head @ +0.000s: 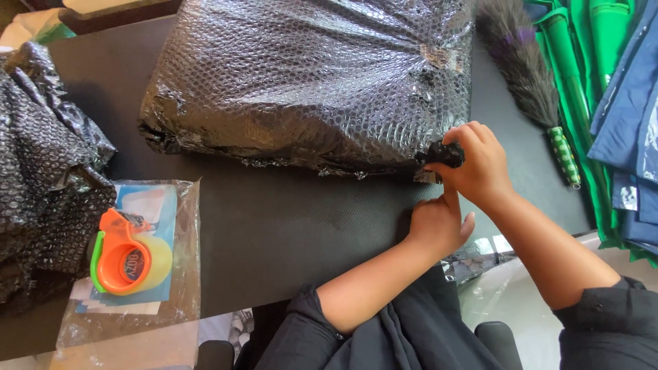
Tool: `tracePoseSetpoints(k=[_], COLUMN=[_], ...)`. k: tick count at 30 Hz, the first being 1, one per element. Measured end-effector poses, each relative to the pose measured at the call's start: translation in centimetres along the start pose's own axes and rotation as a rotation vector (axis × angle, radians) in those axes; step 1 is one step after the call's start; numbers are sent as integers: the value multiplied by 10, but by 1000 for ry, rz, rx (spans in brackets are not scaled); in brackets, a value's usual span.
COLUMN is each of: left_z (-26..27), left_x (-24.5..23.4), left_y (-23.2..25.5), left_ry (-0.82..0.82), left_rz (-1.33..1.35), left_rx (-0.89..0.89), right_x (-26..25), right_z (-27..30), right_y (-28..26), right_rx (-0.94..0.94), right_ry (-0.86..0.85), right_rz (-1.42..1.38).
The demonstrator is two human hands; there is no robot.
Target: Wrapping a large object in black bubble wrap and securing it with adhesive tape using a dispenser.
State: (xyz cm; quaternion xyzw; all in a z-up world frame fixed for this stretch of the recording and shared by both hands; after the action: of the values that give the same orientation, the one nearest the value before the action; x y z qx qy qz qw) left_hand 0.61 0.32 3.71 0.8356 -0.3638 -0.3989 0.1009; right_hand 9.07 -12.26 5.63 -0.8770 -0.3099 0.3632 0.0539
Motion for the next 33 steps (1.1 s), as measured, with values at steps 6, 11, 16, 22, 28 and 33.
tracePoseSetpoints(k=[6, 11, 16, 22, 28, 33], left_z=[22, 30, 27, 31, 34, 36], left_x=[15, -8, 14, 23, 8, 24], left_y=[-21, -29, -58, -62, -67, -81], left_ry=[138, 74, 78, 113, 124, 132], left_rz=[-32, -31, -194, -240, -253, -227], left_rx=[191, 179, 155, 211, 166, 179], right_x=[-6, 0, 5, 13, 17, -6], right_z=[-14, -12, -7, -2, 3, -17], right_y=[-9, -1, 10, 14, 12, -4], right_rx=[23, 34, -3, -84, -38, 65], right_ry=[-59, -49, -39, 22, 74, -44], right_rz=[12, 18, 39, 61, 18, -160])
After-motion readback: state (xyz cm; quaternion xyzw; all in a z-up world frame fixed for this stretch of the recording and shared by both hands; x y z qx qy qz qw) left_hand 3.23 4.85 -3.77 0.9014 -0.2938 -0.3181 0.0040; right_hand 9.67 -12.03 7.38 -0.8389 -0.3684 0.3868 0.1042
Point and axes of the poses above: each hand's wrist, its own z-axis away from the middle knuckle, its own x-axis out of the palm, y = z × x, the point moved 1 cm from there along -z, towards the middle knuckle, and after that the axes turned 12 degrees about y, right-handed, at the moved point
